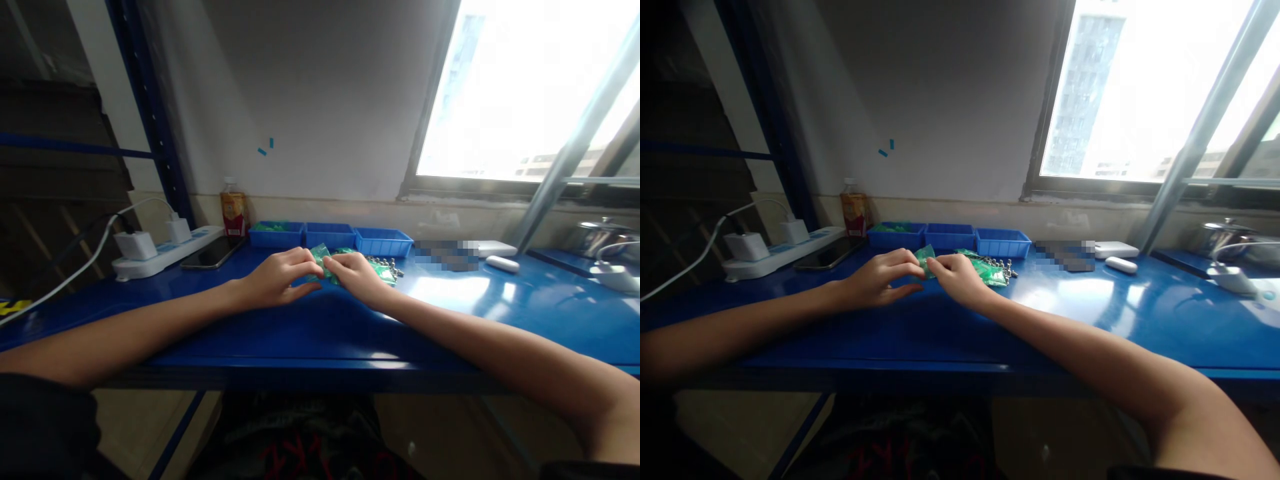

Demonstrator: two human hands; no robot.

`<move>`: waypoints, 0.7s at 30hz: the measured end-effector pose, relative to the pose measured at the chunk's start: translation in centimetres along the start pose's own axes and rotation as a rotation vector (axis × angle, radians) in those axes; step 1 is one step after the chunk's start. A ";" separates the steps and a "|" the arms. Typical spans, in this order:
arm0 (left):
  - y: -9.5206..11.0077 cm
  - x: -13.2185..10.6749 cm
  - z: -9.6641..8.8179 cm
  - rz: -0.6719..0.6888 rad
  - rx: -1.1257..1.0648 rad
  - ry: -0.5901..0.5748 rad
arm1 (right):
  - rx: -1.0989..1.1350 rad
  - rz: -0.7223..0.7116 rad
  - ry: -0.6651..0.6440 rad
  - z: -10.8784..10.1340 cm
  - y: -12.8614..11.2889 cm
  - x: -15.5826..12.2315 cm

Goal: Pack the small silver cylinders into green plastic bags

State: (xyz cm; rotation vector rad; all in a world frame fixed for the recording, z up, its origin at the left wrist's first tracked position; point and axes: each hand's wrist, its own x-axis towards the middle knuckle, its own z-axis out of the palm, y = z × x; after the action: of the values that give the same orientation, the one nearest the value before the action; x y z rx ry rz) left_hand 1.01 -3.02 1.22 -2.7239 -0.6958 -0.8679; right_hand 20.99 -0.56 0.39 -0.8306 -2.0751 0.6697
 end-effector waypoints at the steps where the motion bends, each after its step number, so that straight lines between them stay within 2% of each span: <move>1: -0.1 0.1 0.0 -0.079 -0.040 -0.043 | -0.050 -0.035 0.009 0.0 0.1 0.0; 4: -0.6 0.4 -0.2 -0.415 -0.283 -0.112 | -0.230 -0.201 0.061 0.1 0.5 -0.2; 7: -1.3 0.7 -0.3 -0.701 -0.550 -0.076 | -0.383 -0.364 0.037 -0.1 0.6 -0.5; 10: -1.6 0.8 -0.2 -0.894 -0.717 -0.030 | -0.510 -0.438 0.019 -0.4 0.5 -0.7; 12: -1.6 0.9 -0.1 -0.972 -0.779 0.007 | -0.553 -0.451 0.022 -0.5 0.5 -0.8; 14: -1.5 1.0 0.0 -0.961 -0.779 0.063 | -0.562 -0.450 0.029 -0.5 0.4 -0.9; 16: -1.4 1.0 -0.1 -0.877 -0.686 0.136 | -0.562 -0.431 0.034 -0.4 0.2 -0.9; 19: -1.4 0.7 -0.5 -0.680 -0.365 0.217 | -0.548 -0.392 0.036 -0.3 -0.1 -1.0; 21: -1.3 0.3 -0.8 -0.482 -0.137 0.203 | -0.511 -0.359 0.031 -0.2 -0.4 -0.9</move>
State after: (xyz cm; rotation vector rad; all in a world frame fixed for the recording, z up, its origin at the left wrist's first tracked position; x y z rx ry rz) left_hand 0.20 -2.01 2.12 -2.5625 -1.3186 -1.3130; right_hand 21.49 -1.45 0.31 -0.6993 -2.3198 -0.0745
